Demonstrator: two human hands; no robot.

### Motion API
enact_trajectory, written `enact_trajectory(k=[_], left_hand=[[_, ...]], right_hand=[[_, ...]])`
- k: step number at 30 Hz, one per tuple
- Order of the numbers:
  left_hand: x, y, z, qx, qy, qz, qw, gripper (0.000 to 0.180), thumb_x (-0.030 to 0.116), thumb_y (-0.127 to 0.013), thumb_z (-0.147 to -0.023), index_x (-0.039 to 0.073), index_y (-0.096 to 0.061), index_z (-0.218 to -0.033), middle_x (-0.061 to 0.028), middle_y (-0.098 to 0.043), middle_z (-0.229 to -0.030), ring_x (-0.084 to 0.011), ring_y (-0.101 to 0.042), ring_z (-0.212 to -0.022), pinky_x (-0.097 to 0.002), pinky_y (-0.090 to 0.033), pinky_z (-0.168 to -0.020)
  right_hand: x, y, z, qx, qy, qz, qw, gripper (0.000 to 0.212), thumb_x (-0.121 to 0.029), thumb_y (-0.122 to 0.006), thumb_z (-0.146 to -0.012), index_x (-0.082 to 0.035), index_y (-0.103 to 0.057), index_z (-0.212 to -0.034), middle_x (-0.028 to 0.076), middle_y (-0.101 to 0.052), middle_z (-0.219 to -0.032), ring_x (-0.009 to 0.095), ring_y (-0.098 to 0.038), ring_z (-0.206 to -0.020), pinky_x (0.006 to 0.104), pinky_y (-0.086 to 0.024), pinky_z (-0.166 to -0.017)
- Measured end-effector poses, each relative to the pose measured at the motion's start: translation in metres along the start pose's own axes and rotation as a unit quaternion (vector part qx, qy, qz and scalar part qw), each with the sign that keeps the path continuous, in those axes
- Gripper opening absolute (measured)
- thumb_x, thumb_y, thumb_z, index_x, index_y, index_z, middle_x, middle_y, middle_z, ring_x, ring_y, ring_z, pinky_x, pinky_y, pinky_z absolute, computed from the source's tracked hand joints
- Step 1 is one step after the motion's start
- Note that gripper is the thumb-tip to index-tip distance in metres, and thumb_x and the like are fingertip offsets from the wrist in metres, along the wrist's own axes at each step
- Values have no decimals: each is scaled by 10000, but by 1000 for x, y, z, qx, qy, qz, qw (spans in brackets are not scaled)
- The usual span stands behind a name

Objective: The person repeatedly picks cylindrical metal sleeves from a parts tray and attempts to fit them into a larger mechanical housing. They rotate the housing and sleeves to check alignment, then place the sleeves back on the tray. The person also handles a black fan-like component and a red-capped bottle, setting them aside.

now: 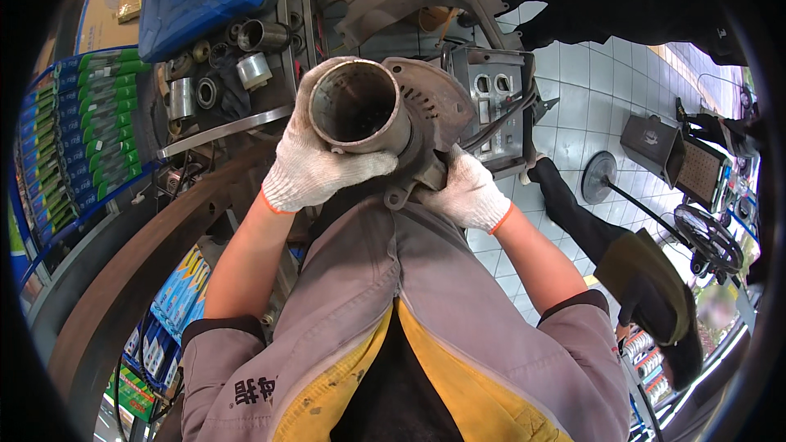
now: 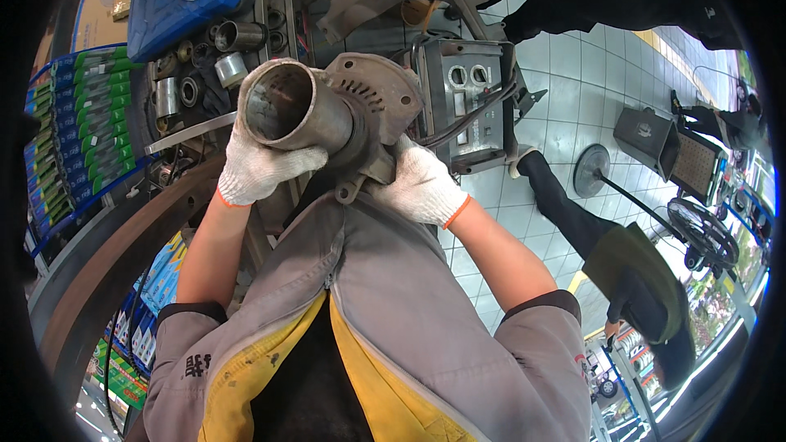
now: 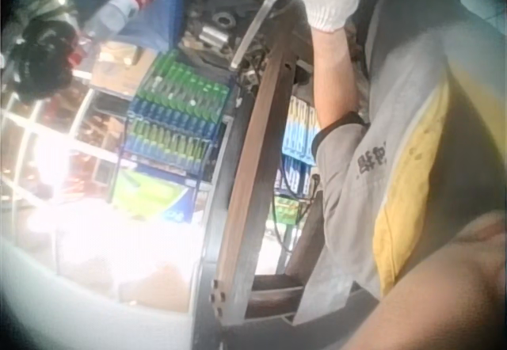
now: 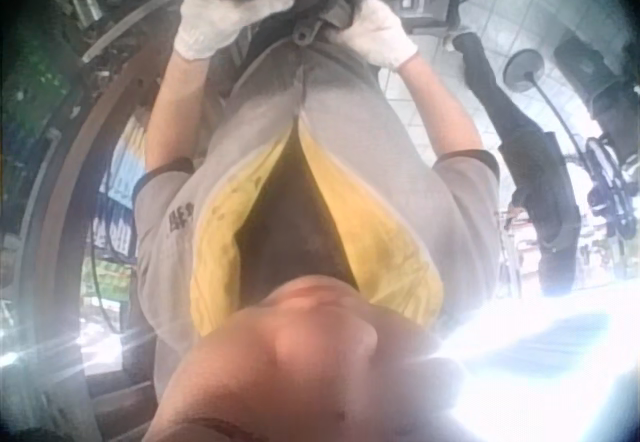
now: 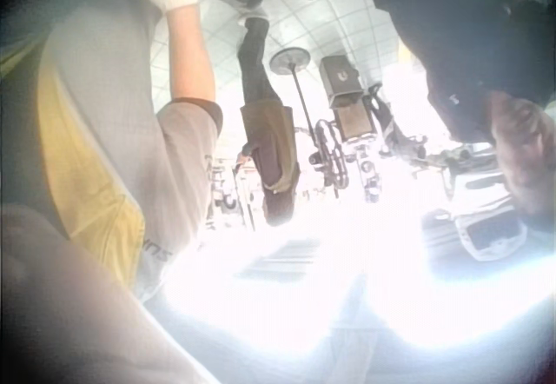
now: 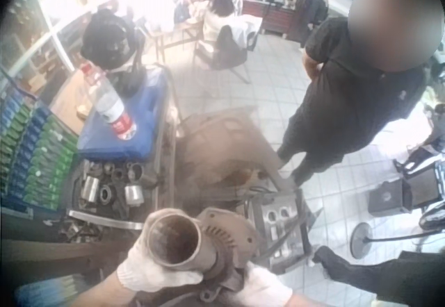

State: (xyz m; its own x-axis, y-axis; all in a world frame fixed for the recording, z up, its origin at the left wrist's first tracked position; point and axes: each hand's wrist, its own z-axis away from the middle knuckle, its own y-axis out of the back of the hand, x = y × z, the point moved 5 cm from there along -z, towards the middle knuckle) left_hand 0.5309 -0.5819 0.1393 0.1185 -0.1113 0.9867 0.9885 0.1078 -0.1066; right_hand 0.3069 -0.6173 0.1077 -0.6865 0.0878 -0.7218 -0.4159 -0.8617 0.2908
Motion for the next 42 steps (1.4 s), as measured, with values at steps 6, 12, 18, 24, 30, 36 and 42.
enact_trajectory(k=[6,12,18,24,30,36,42], left_hand=[[1,1,4,2,-18,-12,1000,1160,59,-1027,-625,61,-356,-1570,-105,-586,-1470,-225,-582,-1371,-419,-474,-1180],[-5,3,9,11,-10,-13,1000,1174,66,-1035,-613,63,-354,-1569,-104,-580,-1477,-221,-576,-1378,-425,-463,-1190],[-4,5,9,6,-6,-24,1000,1148,86,-1031,-622,61,-366,-1558,-101,-587,-1469,-214,-585,-1365,-412,-471,-1178],[11,4,-2,-1,27,-25,999,1041,127,-995,-657,54,-418,-1521,-89,-627,-1411,-210,-602,-1325,-393,-469,-1168],[34,13,-21,-38,55,44,997,881,271,-950,-789,38,-488,-1502,-102,-648,-1389,-206,-593,-1320,-379,-468,-1150],[50,11,-33,-38,30,45,998,835,18,-884,-837,80,-457,-1552,-54,-677,-1344,-140,-631,-1239,-326,-539,-1059],[54,4,-31,5,3,6,1000,934,375,-983,-715,56,-523,-1463,-123,-653,-1342,-238,-628,-1269,-373,-508,-1107]], right_hand=[[5,-1,1,5,1,7,1000,815,-348,-841,-827,-23,-468,-1475,228,-674,-1351,391,-655,-1275,442,-525,-1086],[4,-5,2,19,40,-6,999,814,-380,-839,-828,-24,-479,-1466,244,-685,-1328,416,-663,-1257,455,-534,-1071],[9,-11,1,15,28,6,999,784,-344,-837,-838,-14,-488,-1458,238,-673,-1350,405,-653,-1278,439,-525,-1085],[-3,-8,1,18,74,-89,993,719,-223,-833,-831,6,-502,-1426,202,-679,-1327,322,-675,-1224,394,-521,-1083],[-23,3,11,-16,40,-126,991,671,-87,-827,-841,12,-518,-1428,125,-689,-1345,192,-656,-1212,359,-517,-1089],[-34,6,13,-28,40,-167,985,666,-89,-863,-840,-6,-559,-1427,92,-698,-1355,158,-636,-1224,346,-507,-1098],[-43,5,16,-20,45,-135,990,617,6,-842,-821,-5,-609,-1391,83,-729,-1306,148,-669,-1175,342,-535,-1067]])
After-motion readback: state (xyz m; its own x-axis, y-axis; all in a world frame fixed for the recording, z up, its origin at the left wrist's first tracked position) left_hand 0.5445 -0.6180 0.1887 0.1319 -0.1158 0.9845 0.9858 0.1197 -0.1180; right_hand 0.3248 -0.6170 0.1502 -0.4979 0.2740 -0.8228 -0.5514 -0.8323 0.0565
